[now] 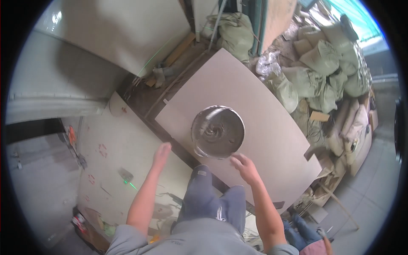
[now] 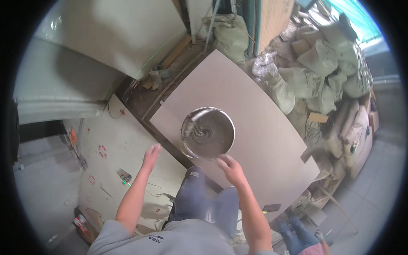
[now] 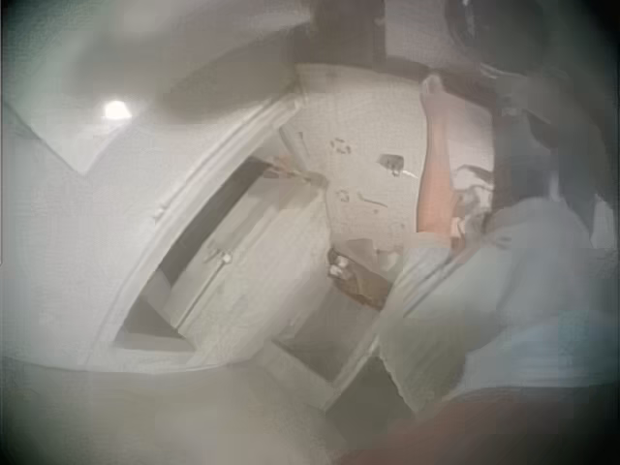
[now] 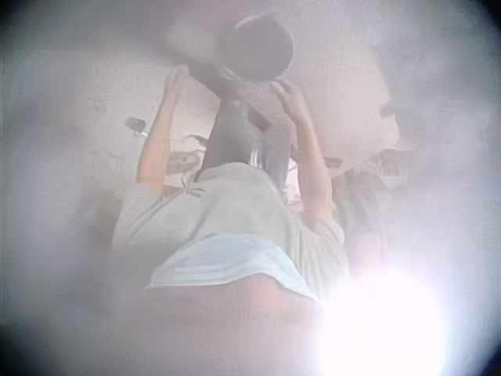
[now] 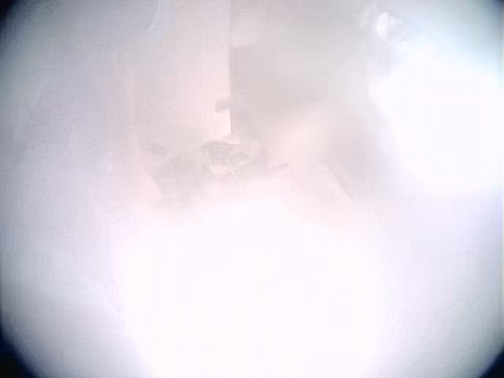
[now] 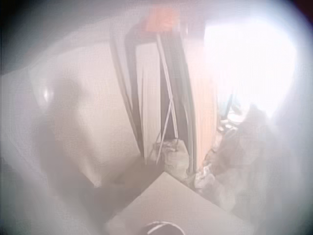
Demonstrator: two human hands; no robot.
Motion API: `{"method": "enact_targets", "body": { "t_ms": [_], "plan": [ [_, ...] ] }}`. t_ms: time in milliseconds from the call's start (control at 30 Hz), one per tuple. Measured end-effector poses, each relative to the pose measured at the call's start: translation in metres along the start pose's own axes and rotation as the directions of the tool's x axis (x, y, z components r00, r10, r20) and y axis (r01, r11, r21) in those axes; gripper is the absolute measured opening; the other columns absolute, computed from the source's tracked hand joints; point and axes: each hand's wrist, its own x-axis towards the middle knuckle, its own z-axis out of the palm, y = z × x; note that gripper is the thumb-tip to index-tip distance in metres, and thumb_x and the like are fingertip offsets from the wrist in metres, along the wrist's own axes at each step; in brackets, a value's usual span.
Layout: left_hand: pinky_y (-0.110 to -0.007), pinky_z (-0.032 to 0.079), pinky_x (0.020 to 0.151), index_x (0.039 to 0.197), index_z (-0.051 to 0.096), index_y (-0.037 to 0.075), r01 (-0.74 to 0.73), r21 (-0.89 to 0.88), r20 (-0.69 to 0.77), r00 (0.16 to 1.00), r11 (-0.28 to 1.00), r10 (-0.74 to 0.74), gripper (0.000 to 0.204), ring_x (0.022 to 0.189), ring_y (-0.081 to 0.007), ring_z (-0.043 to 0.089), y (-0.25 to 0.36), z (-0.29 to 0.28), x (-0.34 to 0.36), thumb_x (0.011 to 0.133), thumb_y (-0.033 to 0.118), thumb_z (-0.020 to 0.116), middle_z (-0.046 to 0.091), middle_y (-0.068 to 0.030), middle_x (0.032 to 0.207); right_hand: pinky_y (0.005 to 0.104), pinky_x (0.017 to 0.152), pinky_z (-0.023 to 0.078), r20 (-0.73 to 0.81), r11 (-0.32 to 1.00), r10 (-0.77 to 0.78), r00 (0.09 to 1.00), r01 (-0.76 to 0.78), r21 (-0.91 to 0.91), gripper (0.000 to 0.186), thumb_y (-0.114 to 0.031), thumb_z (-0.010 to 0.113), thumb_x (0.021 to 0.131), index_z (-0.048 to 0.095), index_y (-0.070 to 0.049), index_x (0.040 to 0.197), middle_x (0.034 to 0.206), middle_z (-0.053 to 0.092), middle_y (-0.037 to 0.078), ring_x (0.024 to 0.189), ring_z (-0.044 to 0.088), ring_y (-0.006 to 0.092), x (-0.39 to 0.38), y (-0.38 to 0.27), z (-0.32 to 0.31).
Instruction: Spreading mortar onto the back of a large tile or panel using a trowel.
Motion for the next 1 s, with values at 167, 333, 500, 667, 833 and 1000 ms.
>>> {"method": "enact_targets", "body": {
  "t_ms": [167,333,500,667,833,1000],
  "plan": [
    [-0.032,0.050,0.093,0.131,0.054,-0.003,-0.238,-0.049,0.083,0.967,0.970,0.241,0.053,0.106,-0.0167,0.063,0.156,0.122,-0.002,0.098,0.037,0.063,0.066,-0.0098,0.117,0.0344,0.076,0.054,-0.279,0.791,0.543,0.792,-0.370,0.487,0.029,-0.022,0.062,0.095,0.065,0.002,0.110,0.095,0.067,0.008,0.087,0.066,0.0207,-0.120,0.254,-0.056],
    [-0.039,0.054,0.079,0.112,0.061,-0.006,-0.375,0.416,0.001,0.911,0.829,0.412,0.040,0.086,-0.0236,0.066,0.114,0.144,0.060,0.092,0.028,0.069,0.069,-0.0114,0.100,0.0419,0.069,0.055,-0.462,0.810,0.578,0.673,-0.544,0.220,0.021,-0.023,0.069,0.076,0.069,-0.010,0.092,0.093,0.068,0.017,0.085,0.067,0.0307,-0.287,0.511,-0.065],
    [-0.038,0.046,0.086,0.143,0.050,0.009,0.131,-0.139,0.021,0.991,0.982,-0.130,0.069,0.098,-0.0169,0.059,0.132,0.082,0.114,0.092,0.052,0.067,0.062,-0.0026,0.103,0.0460,0.088,0.050,-0.466,0.526,0.834,0.295,-0.679,0.512,0.039,-0.029,0.065,0.083,0.070,0.007,0.098,0.104,0.070,0.027,0.100,0.066,0.0398,-0.283,0.528,-0.080],
    [-0.028,0.023,0.050,0.076,0.048,0.026,0.438,-0.152,0.353,0.861,0.886,-0.365,0.037,0.051,-0.0101,0.031,0.128,0.142,0.138,0.089,0.053,0.070,0.030,0.0081,0.058,0.0431,0.103,0.047,-0.537,0.398,0.843,0.023,-0.699,0.594,0.078,-0.043,0.071,0.083,0.050,0.015,0.131,0.128,0.060,0.031,0.122,0.059,0.0402,-0.289,0.611,-0.119],
    [-0.030,0.044,0.061,0.090,0.063,0.019,0.357,-0.046,0.221,0.915,0.933,-0.339,0.031,0.065,-0.0149,0.056,0.147,0.106,0.140,0.091,0.049,0.069,0.059,0.0034,0.071,0.0432,0.098,0.050,-0.303,0.339,0.940,0.155,-0.351,0.873,0.072,-0.034,0.075,0.084,0.048,0.012,0.132,0.127,0.060,0.027,0.116,0.062,0.0353,-0.228,0.623,-0.128],
    [-0.052,0.039,0.112,0.137,0.059,0.006,0.382,-0.196,0.428,0.862,0.903,-0.272,0.061,0.130,-0.0343,0.053,0.153,0.124,0.131,0.093,0.049,0.065,0.060,-0.0121,0.139,0.0438,0.091,0.053,-0.332,0.322,0.943,0.010,-0.274,0.906,0.061,-0.021,0.070,0.087,0.043,0.011,0.131,0.125,0.059,0.024,0.110,0.063,0.0339,-0.199,0.644,-0.107]
  ]
}}
